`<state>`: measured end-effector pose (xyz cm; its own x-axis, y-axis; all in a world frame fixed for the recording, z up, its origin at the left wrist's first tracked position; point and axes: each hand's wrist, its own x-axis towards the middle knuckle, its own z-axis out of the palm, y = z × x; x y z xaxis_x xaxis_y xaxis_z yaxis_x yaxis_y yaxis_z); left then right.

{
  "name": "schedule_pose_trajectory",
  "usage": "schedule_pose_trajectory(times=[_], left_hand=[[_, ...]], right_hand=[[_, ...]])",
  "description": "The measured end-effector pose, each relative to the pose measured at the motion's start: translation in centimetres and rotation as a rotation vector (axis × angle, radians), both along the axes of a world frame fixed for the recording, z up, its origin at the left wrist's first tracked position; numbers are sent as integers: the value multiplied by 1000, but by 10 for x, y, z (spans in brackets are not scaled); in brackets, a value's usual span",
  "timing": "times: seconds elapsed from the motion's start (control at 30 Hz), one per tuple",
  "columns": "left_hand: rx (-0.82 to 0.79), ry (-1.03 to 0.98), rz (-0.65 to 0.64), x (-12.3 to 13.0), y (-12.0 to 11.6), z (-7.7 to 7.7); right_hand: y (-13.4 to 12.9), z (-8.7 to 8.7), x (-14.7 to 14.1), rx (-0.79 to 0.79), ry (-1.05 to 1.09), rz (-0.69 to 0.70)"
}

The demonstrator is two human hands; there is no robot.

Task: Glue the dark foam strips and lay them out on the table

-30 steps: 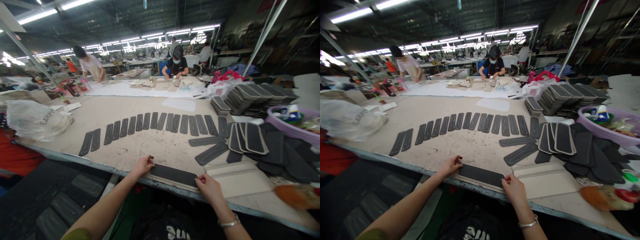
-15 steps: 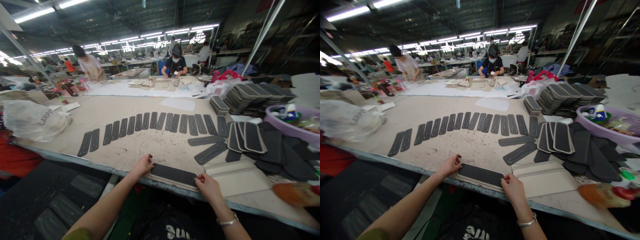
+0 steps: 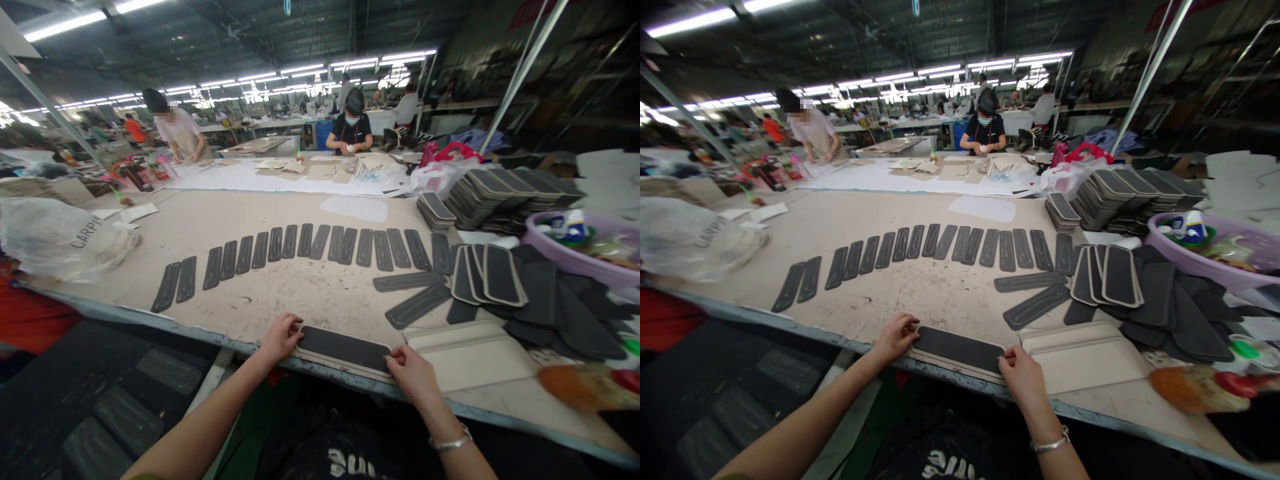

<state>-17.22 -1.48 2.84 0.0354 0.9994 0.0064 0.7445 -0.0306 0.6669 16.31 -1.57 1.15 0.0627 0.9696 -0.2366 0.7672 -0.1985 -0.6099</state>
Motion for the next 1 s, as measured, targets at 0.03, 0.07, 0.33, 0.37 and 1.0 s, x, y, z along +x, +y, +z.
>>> schedule_pose_trajectory(times=[0.03, 0.07, 0.33, 0.37, 1.0], left_hand=[[72, -6, -45, -2, -7, -3], [132, 0, -95, -4, -13, -6], [297, 88, -344, -17, -28, -16], [312, 95, -351, -17, -27, -16], [379, 123, -365, -18, -25, -21]], right_hand=[[0, 0, 0, 2, -1, 3], [0, 0, 0, 4, -3, 6], [0, -1, 1, 4, -8, 12], [0, -1, 1, 6, -6, 11], [-4, 4, -4, 58, -91, 55]])
